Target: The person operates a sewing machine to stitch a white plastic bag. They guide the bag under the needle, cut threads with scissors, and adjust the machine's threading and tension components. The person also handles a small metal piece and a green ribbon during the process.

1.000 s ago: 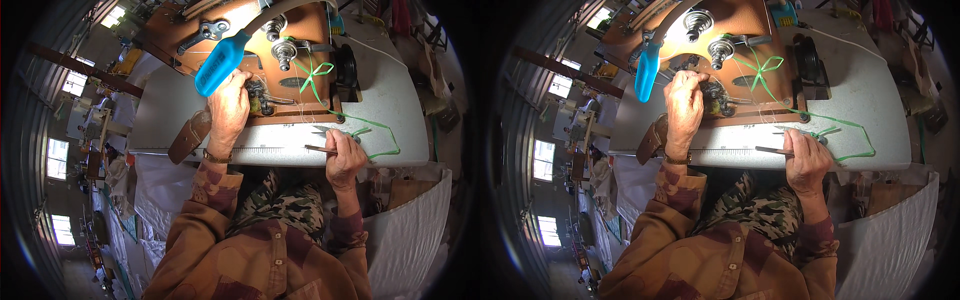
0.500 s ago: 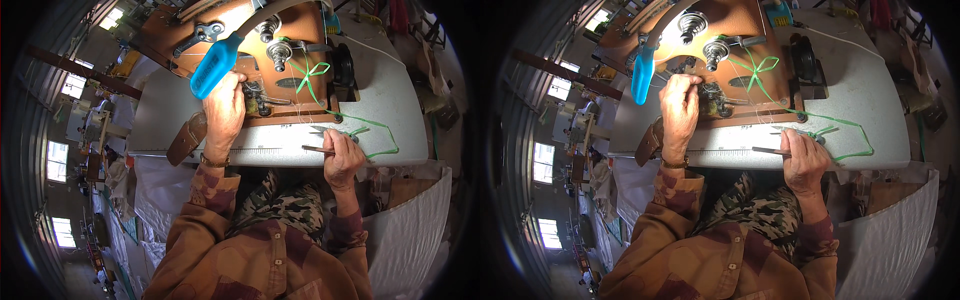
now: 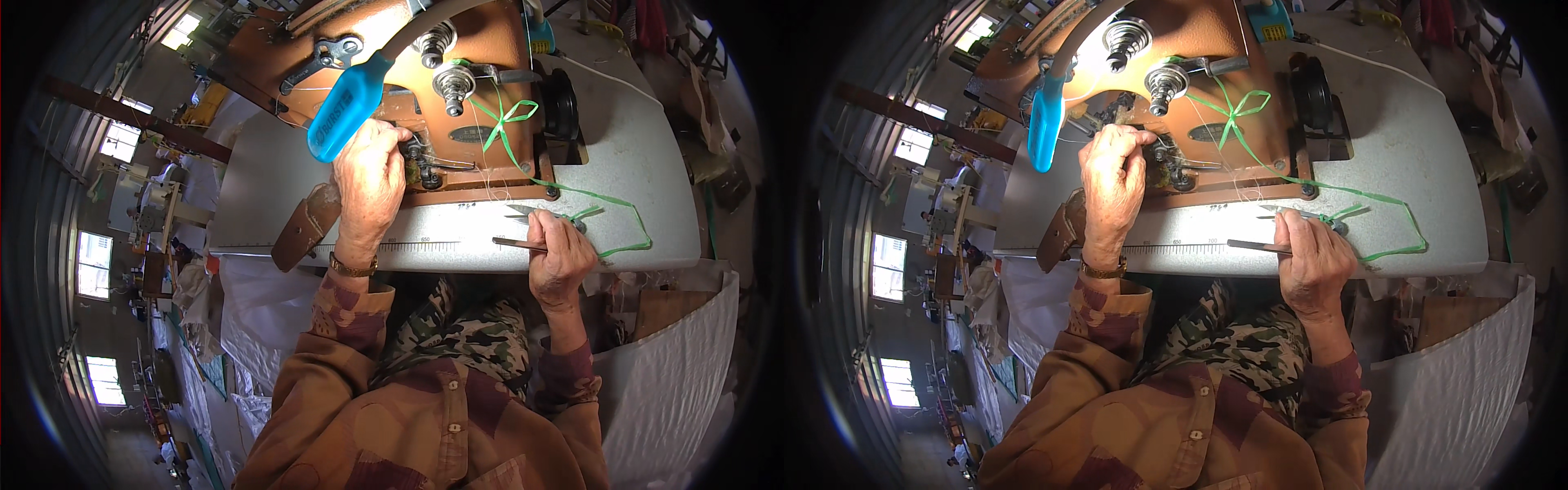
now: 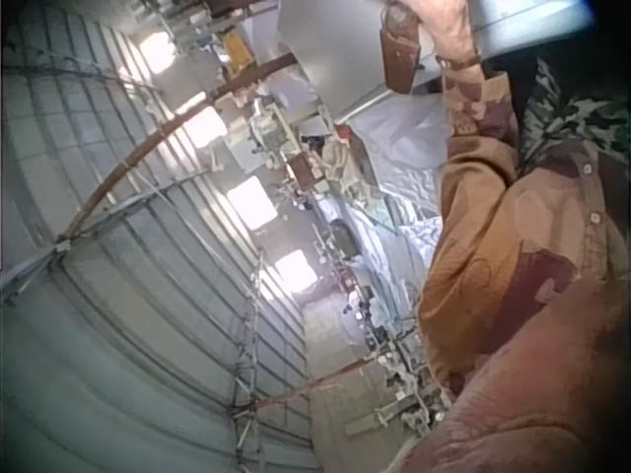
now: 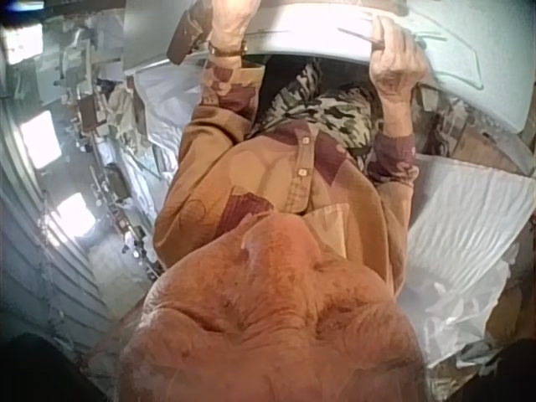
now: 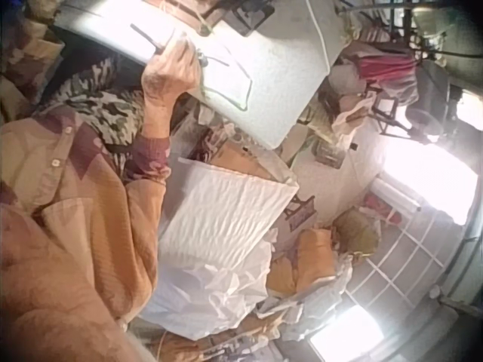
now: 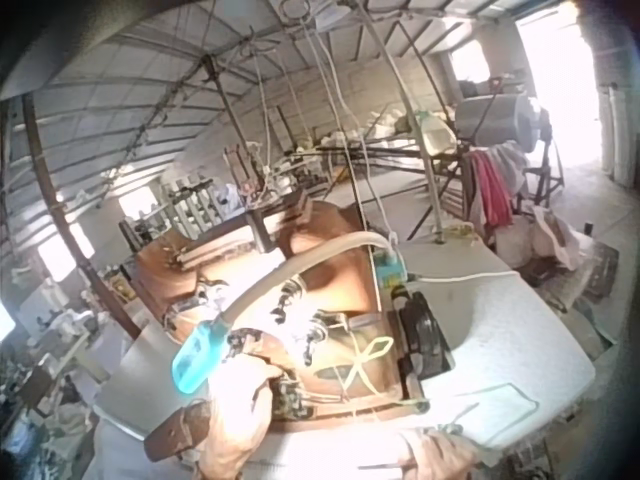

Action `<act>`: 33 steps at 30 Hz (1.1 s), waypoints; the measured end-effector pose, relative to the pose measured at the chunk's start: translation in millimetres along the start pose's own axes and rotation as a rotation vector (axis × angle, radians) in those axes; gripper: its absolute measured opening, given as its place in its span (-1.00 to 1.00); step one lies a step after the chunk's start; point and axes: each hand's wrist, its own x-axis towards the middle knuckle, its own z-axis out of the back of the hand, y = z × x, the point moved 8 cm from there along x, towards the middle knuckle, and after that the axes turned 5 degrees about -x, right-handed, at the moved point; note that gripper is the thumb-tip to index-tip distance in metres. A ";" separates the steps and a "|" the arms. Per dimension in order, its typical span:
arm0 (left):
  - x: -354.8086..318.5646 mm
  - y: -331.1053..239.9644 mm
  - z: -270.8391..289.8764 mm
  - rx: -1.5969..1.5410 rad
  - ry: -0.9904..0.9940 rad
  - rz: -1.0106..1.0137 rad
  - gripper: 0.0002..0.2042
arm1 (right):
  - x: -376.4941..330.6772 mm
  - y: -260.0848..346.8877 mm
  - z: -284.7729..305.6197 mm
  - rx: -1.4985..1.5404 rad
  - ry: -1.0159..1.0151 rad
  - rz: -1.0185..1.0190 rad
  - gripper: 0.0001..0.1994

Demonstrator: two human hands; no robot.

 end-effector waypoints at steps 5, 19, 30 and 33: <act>-0.8 -8.7 -4.7 0.159 0.045 0.001 -0.77 | -0.3 0.2 -0.2 0.010 -0.020 0.007 -0.84; 5.0 -11.1 -4.0 0.123 0.010 -0.010 -0.71 | -1.2 -1.1 -0.7 -0.012 -0.035 0.005 -0.84; -0.4 -12.2 -14.5 0.101 0.038 -0.026 -0.72 | -1.0 -1.0 -0.5 -0.003 -0.040 0.017 -0.83; 0.4 -12.9 -0.8 -0.047 -0.042 0.026 -0.74 | -0.9 -0.7 0.0 -0.001 -0.043 0.014 -0.84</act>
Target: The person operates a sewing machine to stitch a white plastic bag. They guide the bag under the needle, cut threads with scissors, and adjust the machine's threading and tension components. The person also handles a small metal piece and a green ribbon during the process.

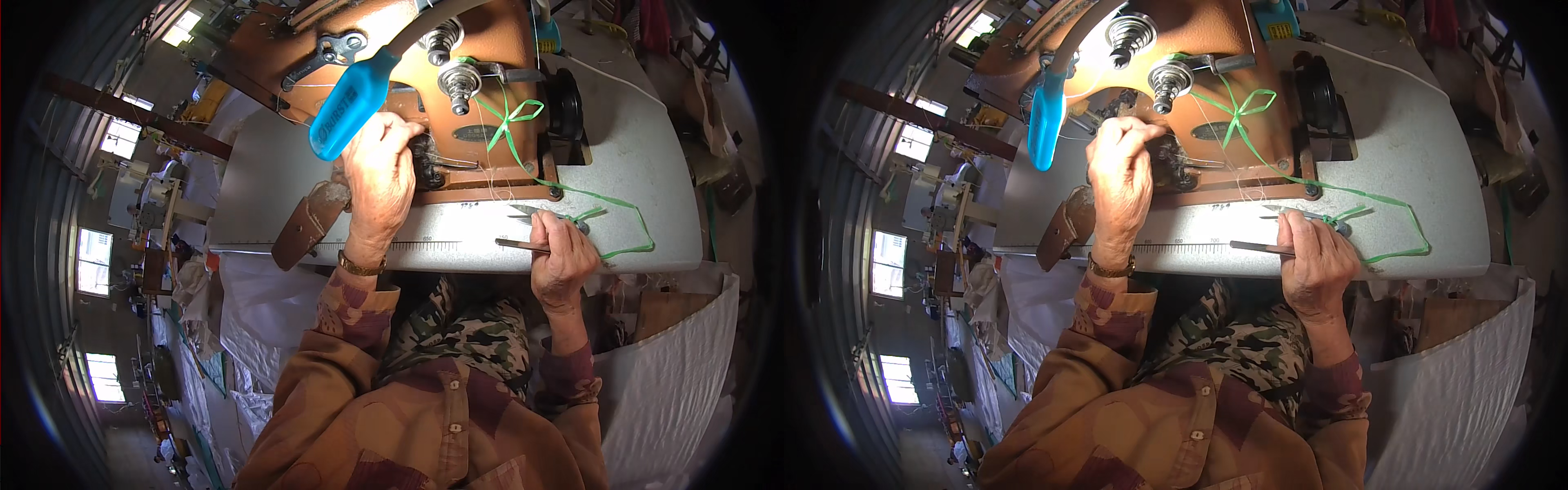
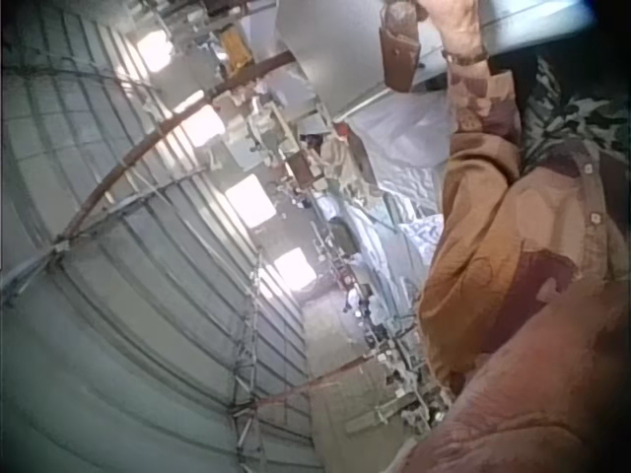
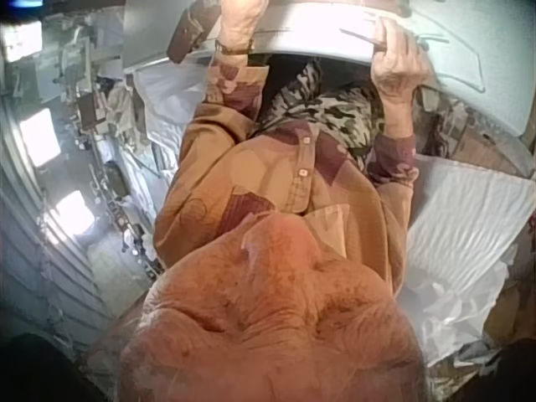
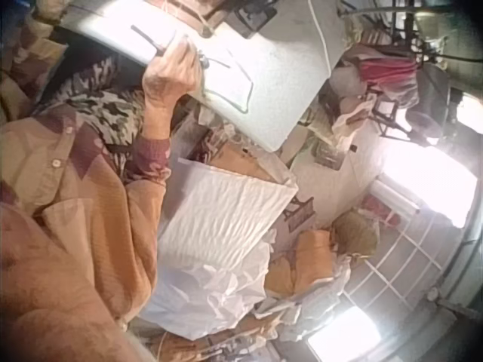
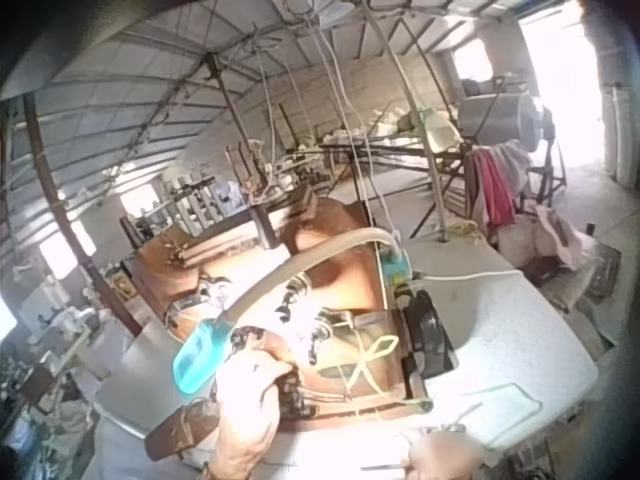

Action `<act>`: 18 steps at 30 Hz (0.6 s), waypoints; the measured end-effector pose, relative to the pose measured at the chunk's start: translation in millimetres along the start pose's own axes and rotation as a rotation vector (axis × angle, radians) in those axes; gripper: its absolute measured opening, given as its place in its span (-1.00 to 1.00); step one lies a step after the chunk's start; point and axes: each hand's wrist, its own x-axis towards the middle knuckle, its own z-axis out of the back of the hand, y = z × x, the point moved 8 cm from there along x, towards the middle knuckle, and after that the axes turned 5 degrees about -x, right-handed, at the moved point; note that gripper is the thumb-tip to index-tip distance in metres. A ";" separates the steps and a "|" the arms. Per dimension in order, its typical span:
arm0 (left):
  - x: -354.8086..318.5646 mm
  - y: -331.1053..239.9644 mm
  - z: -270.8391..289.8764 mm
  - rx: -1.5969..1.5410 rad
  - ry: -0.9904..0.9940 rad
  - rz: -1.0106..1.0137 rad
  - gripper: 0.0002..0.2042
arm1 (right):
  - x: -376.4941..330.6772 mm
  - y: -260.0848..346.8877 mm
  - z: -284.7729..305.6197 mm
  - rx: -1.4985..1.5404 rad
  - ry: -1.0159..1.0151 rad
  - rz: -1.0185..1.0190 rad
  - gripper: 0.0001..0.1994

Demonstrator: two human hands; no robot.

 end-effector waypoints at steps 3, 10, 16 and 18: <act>-5.1 1.6 16.2 -0.152 -0.146 0.035 -0.81 | -0.6 -0.4 -1.1 -0.001 0.002 -0.001 -0.86; -69.7 -26.1 46.5 -0.202 0.007 0.205 -0.97 | 3.3 3.3 -0.2 -0.022 0.049 -0.021 -0.88; -141.7 -38.8 42.7 -0.331 0.232 0.313 -0.96 | 1.6 4.1 -2.1 -0.059 0.058 -0.034 -0.90; -165.2 -36.8 40.8 -0.325 0.303 0.348 -0.91 | 1.6 4.2 -3.7 -0.059 0.065 -0.039 -0.90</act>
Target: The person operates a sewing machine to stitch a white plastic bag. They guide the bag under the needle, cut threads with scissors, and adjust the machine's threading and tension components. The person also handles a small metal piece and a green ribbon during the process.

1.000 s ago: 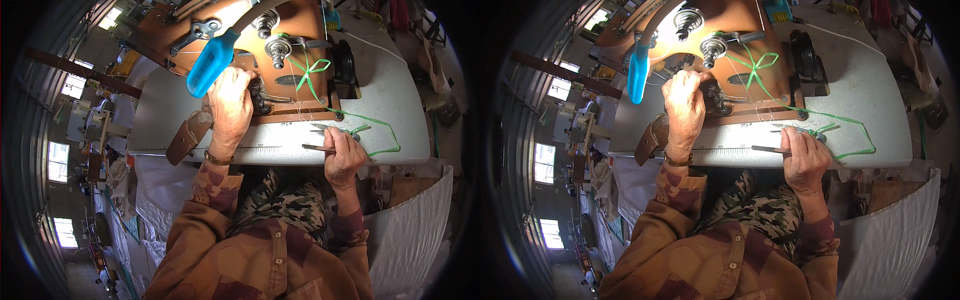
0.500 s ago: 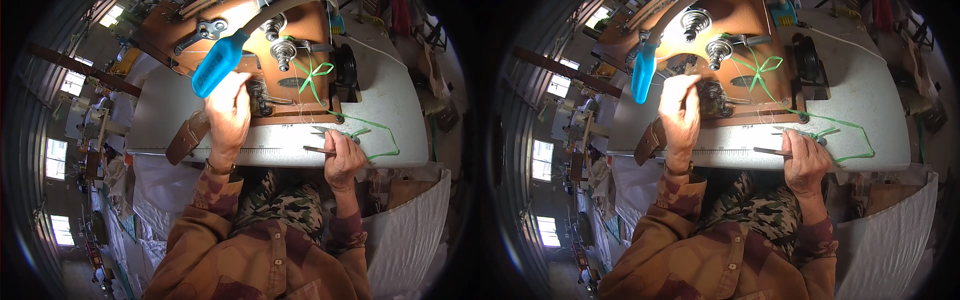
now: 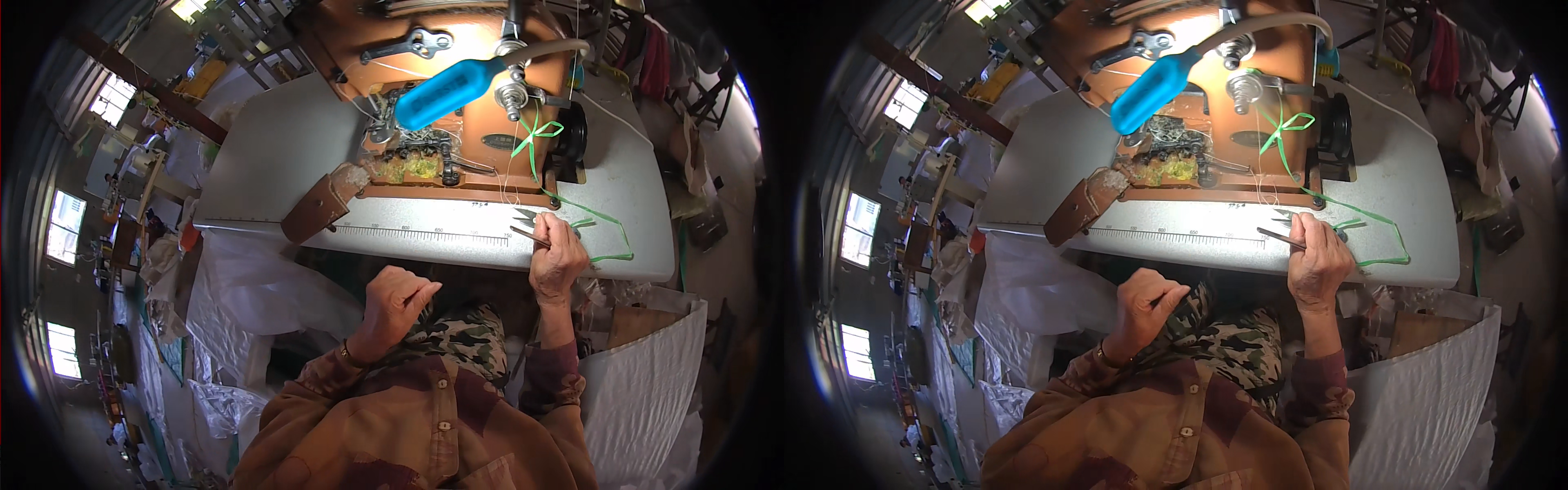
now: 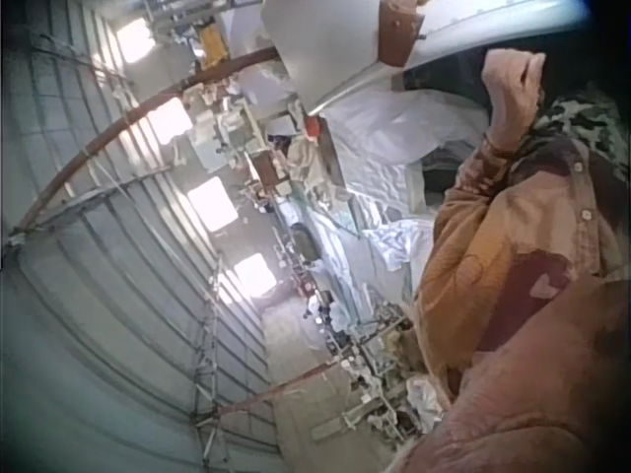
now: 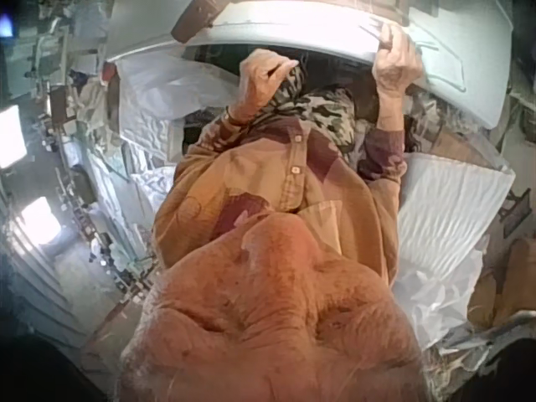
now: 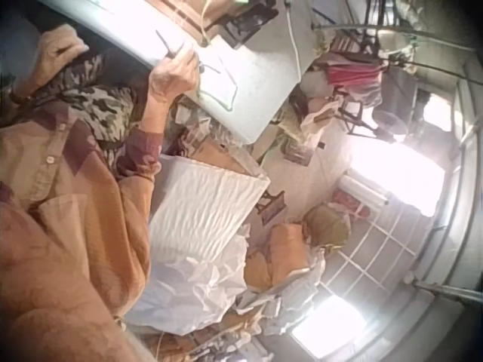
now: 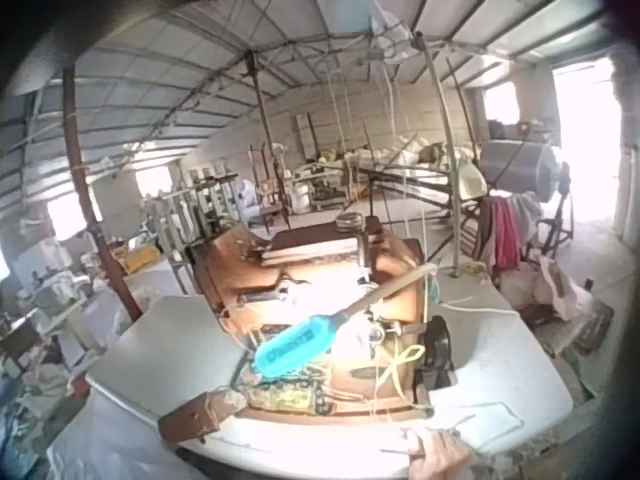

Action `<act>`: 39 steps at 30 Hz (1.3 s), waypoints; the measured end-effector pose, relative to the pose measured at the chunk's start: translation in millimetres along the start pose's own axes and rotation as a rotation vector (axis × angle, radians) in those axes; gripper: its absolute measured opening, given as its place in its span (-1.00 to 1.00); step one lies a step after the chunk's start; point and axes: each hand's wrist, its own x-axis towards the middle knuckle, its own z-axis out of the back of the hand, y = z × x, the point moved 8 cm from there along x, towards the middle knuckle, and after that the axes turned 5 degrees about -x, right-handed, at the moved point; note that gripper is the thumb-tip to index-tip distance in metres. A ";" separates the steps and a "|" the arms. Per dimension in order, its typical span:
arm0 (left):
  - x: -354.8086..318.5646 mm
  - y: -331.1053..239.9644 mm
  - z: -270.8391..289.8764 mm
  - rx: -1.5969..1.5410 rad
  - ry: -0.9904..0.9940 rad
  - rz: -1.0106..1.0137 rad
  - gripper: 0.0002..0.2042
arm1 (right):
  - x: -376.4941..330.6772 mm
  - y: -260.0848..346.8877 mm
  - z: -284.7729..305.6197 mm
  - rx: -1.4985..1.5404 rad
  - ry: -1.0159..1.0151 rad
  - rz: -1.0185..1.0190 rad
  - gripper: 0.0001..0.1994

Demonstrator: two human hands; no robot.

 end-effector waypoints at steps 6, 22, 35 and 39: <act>-31.9 -5.0 5.8 -0.183 0.005 -0.007 -0.63 | -1.1 -1.8 -3.4 -0.041 0.013 -0.012 -0.90; -98.8 70.8 87.1 -0.283 -0.380 0.059 -0.82 | 0.5 2.1 -7.1 -0.117 0.046 -0.045 -0.90; -31.8 154.5 134.2 -0.649 -0.715 0.067 -0.39 | 3.2 7.8 -5.8 -0.131 0.077 -0.076 -0.90; -12.2 167.6 119.5 -0.778 -0.498 0.229 -0.36 | 4.8 9.4 -4.3 -0.146 0.064 -0.069 -0.89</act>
